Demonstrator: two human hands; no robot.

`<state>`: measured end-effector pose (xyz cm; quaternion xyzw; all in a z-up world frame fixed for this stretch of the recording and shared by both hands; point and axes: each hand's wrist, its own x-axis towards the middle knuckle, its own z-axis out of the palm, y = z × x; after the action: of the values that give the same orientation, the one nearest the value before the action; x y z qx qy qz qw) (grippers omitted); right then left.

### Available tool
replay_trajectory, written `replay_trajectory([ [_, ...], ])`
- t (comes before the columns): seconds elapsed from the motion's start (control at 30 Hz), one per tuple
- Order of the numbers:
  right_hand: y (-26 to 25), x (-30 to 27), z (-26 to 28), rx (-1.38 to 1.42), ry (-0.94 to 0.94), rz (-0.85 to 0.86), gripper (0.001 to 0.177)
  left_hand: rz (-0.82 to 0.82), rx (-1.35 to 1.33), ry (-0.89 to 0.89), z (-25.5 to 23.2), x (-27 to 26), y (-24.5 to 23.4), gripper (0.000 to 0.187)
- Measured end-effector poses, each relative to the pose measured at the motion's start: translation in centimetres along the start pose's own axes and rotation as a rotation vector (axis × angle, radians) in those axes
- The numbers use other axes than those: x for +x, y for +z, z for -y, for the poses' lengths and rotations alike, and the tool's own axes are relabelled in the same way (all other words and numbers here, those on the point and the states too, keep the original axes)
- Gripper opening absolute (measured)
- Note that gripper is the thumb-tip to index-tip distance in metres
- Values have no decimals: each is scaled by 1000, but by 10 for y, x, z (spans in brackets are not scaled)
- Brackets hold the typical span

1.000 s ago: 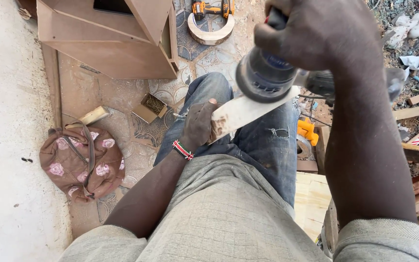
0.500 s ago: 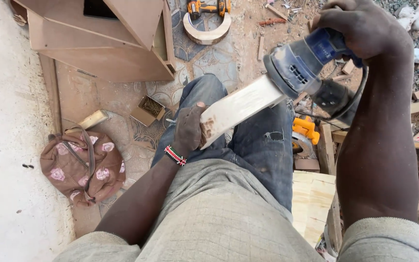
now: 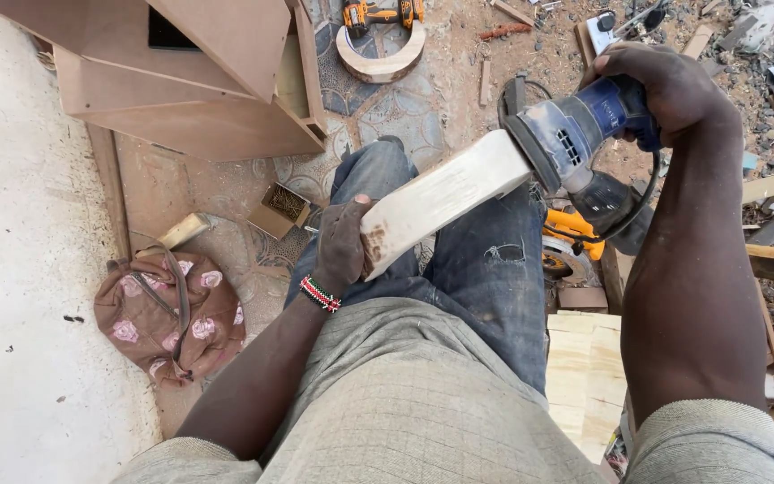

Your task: Sanding a curved wooden piece with an orbital sander.

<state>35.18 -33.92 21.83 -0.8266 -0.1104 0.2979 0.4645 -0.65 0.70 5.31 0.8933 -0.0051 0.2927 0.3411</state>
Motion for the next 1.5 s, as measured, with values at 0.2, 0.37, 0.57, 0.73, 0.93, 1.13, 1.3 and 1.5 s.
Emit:
replay_trajectory([
  [0.2, -1, -2, 12, -64, -114, 21, 36, 34, 51, -38, 19, -18, 12, 32],
  [0.37, -17, 17, 12, -453, -453, 72, 31, 30, 75, -36, 27, -22, 16, 35],
  [0.57, 25, -49, 89, -428, -328, -47, 26, 59, 113, -88, 44, -29, 25, 38],
  [0.73, 63, -101, 120, -498, -299, -221, 26, 65, 138, -217, 58, -26, 39, 39],
  [0.93, 104, -129, 116, -584, -501, -531, 31, 62, 78, -272, 53, -22, 40, 41],
  [1.13, 102, -109, 83, -399, -310, -503, 25, 87, 96, -383, 57, -10, 49, 42],
  [1.3, 146, -130, 123, -638, -470, -566, 24, 137, 21, -467, 43, 3, 47, 44],
  [1.5, 214, -165, 155, -761, -663, -491, 43, 150, -85, -612, 33, 13, 35, 45],
])
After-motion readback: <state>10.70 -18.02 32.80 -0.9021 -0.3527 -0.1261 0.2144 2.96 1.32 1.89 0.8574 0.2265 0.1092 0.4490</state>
